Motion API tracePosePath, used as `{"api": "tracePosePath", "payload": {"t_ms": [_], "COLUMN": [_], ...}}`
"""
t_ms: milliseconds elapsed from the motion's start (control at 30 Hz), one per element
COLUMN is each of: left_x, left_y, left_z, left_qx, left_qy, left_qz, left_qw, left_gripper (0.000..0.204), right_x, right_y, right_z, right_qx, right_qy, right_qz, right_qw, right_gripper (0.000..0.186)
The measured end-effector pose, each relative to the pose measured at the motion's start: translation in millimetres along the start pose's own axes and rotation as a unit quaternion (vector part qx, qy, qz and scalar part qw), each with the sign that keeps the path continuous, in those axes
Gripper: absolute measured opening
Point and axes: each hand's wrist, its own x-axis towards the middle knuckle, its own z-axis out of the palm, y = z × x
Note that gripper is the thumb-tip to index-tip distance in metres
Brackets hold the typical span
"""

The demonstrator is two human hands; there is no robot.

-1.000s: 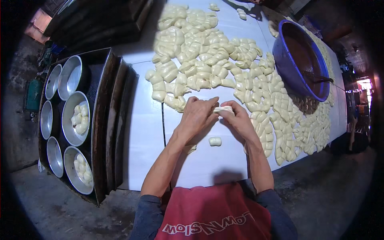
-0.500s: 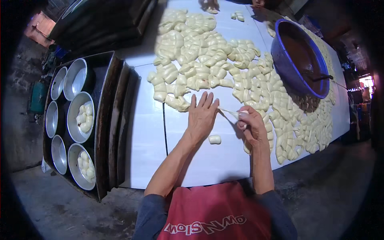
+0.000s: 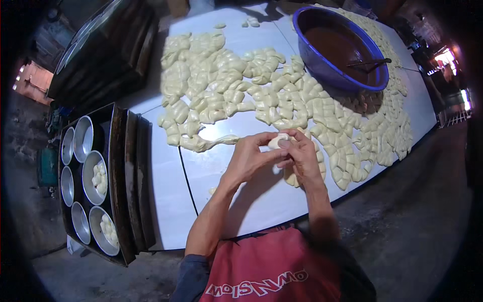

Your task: The person fills small pieces of dough with a dark filling from a bowl and rolls them into shapes before placing them into circular baking tins on a tray.

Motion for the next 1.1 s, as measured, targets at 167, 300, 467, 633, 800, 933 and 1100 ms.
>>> {"api": "tracePosePath", "payload": {"t_ms": [167, 300, 467, 633, 800, 933, 1100], "left_x": [2.3, 14.7, 51.6, 76.5, 90.1, 81.7, 68.9], "left_y": [-8.2, -12.6, 19.6, 20.6, 22.9, 15.0, 9.9], "left_z": [25.8, 62.8, 97.3, 155.9, 175.8, 135.3, 90.7], "left_qx": [-0.023, -0.07, -0.059, -0.205, -0.468, -0.333, -0.161], "left_qy": [0.012, 0.065, 0.16, 0.207, 0.005, -0.072, -0.051], "left_qz": [-0.05, 0.027, 0.275, 0.324, -0.023, -0.056, -0.094], "left_qw": [0.998, 0.995, 0.946, 0.9, 0.884, 0.939, 0.981], "left_gripper": [0.038, 0.056, 0.074, 0.068, 0.071, 0.071, 0.052], "right_x": [-7.0, -1.3, -2.5, -3.7, 44.0, 117.7, 206.9], "right_y": [-7.0, -11.3, -43.1, -82.5, -115.9, -200.9, -226.9], "right_z": [-28.5, -52.7, -43.3, -32.9, -78.8, -100.7, -156.9], "right_qx": [-0.302, -0.237, -0.03, 0.128, 0.098, -0.278, -0.626], "right_qy": [0.08, 0.083, 0.007, -0.009, -0.061, 0.051, 0.048], "right_qz": [-0.028, -0.148, -0.116, -0.086, -0.078, -0.24, -0.18], "right_qw": [0.949, 0.957, 0.993, 0.988, 0.99, 0.929, 0.757], "right_gripper": [0.028, 0.026, 0.022, 0.022, 0.018, 0.017, 0.026]}}
